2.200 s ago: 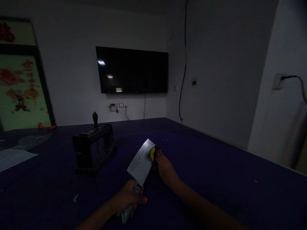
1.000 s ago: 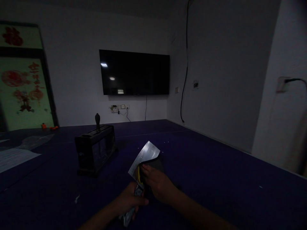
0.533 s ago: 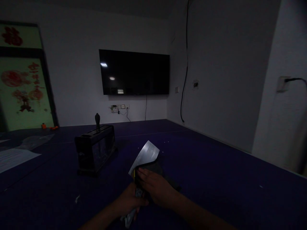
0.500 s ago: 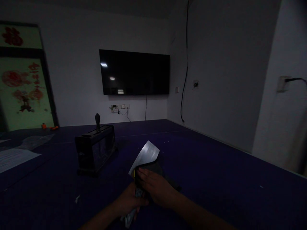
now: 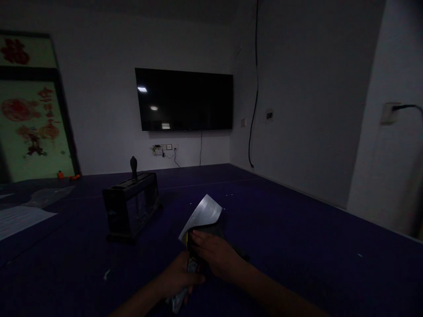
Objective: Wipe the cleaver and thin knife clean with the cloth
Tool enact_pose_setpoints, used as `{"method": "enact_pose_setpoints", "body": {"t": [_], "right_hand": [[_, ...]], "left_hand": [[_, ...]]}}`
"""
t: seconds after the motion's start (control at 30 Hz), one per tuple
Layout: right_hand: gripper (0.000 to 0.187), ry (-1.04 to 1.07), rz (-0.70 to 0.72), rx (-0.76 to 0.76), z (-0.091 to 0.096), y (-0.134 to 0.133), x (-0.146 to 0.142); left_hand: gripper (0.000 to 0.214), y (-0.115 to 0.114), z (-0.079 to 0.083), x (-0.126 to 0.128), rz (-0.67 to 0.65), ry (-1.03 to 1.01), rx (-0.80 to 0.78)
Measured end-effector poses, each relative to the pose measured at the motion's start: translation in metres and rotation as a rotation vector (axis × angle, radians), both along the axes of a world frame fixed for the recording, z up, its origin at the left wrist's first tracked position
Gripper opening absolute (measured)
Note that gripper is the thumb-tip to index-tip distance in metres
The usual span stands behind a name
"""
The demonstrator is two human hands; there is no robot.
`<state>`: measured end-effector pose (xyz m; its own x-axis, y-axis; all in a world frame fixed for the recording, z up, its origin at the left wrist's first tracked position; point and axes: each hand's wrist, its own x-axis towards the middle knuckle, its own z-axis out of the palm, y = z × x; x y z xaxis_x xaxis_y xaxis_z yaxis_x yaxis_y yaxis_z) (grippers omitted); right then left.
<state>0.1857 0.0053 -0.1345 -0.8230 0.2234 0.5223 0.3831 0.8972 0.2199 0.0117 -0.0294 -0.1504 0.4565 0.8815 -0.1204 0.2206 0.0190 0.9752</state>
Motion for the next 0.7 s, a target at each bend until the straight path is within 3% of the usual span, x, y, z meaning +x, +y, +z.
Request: {"method": "enact_pose_setpoints", "body": {"t": [0.2,0.4,0.7], "right_hand": [[0.048,0.096,-0.084,0.049,0.000,0.006,0.004],[0.042,0.329,-0.227,0.093,-0.006,0.026,0.014],[0.050,0.460,-0.328,0.079,-0.017,0.055,0.029]], "left_hand": [[0.029,0.000,0.004,0.000,-0.059,0.048,0.004],[0.030,0.001,0.003,-0.001,-0.044,0.079,-0.009],[0.025,0.001,0.003,-0.001,-0.068,0.073,0.007]]}}
